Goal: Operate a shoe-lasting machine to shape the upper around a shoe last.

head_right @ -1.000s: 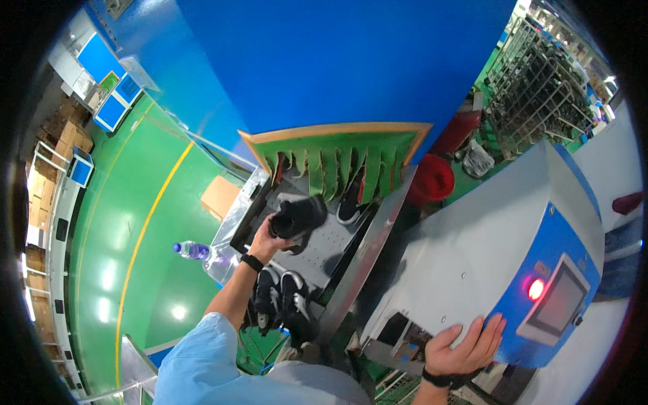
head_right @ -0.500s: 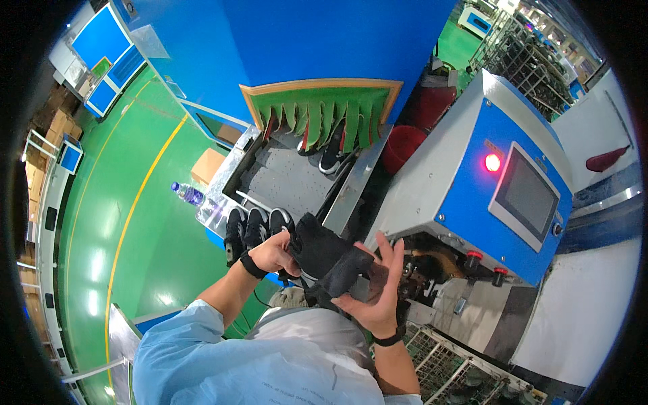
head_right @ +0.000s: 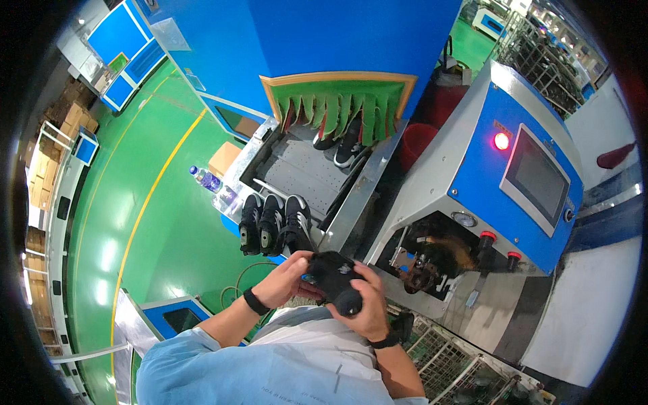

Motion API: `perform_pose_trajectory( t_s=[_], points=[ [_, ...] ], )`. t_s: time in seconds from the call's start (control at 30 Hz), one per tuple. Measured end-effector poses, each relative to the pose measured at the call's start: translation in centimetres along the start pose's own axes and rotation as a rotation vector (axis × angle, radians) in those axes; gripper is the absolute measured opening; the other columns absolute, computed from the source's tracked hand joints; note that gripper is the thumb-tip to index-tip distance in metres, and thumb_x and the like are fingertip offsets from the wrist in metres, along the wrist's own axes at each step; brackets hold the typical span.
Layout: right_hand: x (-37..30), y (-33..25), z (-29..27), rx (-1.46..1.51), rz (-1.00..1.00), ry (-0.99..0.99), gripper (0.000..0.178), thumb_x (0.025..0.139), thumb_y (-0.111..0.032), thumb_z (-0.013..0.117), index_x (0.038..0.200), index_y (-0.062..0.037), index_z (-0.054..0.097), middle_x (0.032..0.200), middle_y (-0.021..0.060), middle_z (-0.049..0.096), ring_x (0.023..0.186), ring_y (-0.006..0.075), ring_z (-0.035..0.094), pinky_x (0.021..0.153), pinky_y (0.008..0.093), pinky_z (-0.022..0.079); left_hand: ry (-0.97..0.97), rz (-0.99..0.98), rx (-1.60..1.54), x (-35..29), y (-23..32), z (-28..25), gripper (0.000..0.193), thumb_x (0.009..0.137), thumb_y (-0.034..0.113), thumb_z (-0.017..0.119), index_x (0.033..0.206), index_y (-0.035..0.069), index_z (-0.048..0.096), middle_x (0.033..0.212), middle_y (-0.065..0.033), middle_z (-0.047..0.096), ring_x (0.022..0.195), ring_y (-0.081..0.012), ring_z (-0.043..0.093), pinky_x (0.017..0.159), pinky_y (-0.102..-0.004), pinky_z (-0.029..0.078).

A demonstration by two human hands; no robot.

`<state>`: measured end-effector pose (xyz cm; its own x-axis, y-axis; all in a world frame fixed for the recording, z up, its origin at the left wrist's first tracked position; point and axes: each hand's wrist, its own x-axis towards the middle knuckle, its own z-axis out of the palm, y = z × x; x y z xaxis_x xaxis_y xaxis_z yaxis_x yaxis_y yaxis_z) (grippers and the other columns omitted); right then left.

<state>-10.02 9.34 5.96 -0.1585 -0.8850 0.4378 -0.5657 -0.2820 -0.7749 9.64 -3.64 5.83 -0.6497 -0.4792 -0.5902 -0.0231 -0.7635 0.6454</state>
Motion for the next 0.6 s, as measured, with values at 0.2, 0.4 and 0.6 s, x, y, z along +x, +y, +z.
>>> perform_pose_trajectory(
  t_s=[0.2,0.4,0.6],
  points=[
    [1.4,2.2,3.2,-0.111,-0.184,-0.220,0.074,0.063,-0.010,0.088,0.125,-0.0168,0.048,0.134,0.0178,0.046,0.131,0.0444,0.046,0.111,0.0609,0.037,0.071,-0.021,-0.077,1.9,0.4,-1.6,0.080,0.081,0.016,0.082,0.139,-0.006,0.032,0.122,-0.0147,0.053,0.111,-0.0227,0.058,0.094,-0.0375,0.051],
    [1.3,2.5,3.2,-0.122,0.117,-0.403,0.067,0.066,-0.010,0.086,0.129,-0.0124,0.062,0.145,0.0121,0.048,0.135,0.0351,0.047,0.109,0.0438,0.044,0.330,0.195,0.333,5.1,-4.1,-3.4,0.071,0.078,0.016,0.079,0.131,-0.007,0.038,0.121,-0.0213,0.056,0.113,-0.0269,0.058,0.098,-0.0352,0.048],
    [-1.1,3.0,3.3,-0.071,0.599,-0.280,0.057,0.085,-0.017,0.077,0.135,-0.0019,0.057,0.135,0.0179,0.059,0.121,0.0341,0.060,0.097,0.0413,0.052,0.348,0.492,0.938,8.1,-7.1,-8.3,0.035,0.083,0.022,0.076,0.102,-0.005,0.063,0.140,-0.0325,0.045,0.123,-0.0436,0.054,0.102,-0.0421,0.046]
  ],
)
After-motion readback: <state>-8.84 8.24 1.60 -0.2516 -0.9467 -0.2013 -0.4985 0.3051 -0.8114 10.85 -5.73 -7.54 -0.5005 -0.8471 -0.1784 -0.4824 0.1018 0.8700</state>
